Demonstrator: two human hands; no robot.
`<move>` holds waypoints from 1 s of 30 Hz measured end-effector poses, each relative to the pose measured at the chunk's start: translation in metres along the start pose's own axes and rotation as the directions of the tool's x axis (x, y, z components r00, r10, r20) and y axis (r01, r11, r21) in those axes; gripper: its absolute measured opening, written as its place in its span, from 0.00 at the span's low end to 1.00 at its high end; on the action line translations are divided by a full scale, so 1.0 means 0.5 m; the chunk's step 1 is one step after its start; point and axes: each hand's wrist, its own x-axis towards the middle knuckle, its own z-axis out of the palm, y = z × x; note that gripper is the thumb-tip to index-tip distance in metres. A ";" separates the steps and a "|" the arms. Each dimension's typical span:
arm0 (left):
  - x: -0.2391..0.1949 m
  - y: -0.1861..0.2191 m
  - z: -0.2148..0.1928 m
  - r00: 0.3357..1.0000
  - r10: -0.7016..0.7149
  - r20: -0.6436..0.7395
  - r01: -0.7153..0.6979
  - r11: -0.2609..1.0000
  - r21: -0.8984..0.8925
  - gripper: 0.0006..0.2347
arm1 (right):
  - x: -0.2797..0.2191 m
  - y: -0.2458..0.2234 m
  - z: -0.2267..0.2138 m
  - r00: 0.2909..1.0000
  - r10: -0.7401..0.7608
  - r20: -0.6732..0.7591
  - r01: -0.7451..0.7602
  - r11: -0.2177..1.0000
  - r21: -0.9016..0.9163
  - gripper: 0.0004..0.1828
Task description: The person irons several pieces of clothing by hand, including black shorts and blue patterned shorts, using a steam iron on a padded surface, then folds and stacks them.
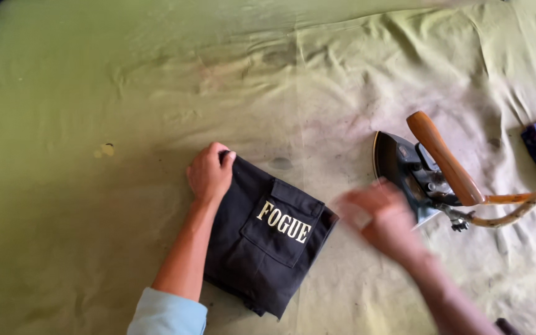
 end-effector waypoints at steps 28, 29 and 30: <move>-0.322 -0.529 -0.323 0.768 -0.641 0.016 0.618 0.746 0.248 0.33 | 0.337 -0.261 0.035 0.827 0.120 0.550 -0.164 0.986 0.031 0.26; -0.329 -0.525 -0.326 0.767 -0.641 0.032 0.619 0.752 0.227 0.34 | 0.353 -0.289 0.037 0.784 0.125 0.608 -0.196 0.979 0.052 0.21; -0.323 -0.519 -0.332 0.769 -0.639 0.036 0.622 0.759 0.192 0.34 | 0.384 -0.319 0.035 0.749 0.119 0.652 -0.216 0.974 0.070 0.17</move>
